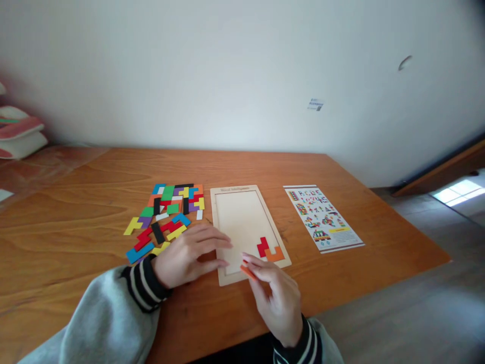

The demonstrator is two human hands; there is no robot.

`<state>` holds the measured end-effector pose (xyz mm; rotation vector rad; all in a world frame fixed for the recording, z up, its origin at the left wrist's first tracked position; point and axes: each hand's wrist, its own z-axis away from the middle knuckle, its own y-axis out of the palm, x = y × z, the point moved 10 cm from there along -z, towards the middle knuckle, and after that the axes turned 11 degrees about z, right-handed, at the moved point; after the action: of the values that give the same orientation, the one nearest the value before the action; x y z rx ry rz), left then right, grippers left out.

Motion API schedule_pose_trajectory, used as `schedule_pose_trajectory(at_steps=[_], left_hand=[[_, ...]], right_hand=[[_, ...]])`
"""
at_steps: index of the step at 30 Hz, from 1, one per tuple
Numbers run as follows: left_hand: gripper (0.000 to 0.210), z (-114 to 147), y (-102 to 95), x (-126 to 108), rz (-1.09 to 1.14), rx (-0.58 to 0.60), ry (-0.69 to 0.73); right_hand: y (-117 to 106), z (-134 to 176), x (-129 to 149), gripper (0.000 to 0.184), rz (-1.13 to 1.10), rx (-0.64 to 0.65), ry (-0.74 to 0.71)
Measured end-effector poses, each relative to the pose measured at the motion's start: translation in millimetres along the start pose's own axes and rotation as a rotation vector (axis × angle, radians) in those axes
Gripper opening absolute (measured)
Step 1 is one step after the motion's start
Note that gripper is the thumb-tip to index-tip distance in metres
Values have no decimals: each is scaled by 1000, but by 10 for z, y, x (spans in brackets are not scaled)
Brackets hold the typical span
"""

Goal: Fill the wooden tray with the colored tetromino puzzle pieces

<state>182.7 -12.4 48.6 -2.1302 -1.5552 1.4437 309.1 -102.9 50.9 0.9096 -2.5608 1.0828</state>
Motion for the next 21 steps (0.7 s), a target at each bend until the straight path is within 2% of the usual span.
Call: schedule_pose_trajectory(at_steps=[3,7,12,16,21], left_hand=[[18,73,-103,84,-204,-69,7],[17,120,-11,88,-355,-40,38],[19,119,137,19,-387,43,75],[21,138,166,-42,-385,65,121],[18,142,169,-20,-375,73,111]], right_hand=[[100,62,-69,32,129,44,13],[284,137,-183,37,206,167,73],[346,164,-244,44,266,196,104],[362,153,-208,52,242,209,97],[418,137,-115,52,194,289,36]])
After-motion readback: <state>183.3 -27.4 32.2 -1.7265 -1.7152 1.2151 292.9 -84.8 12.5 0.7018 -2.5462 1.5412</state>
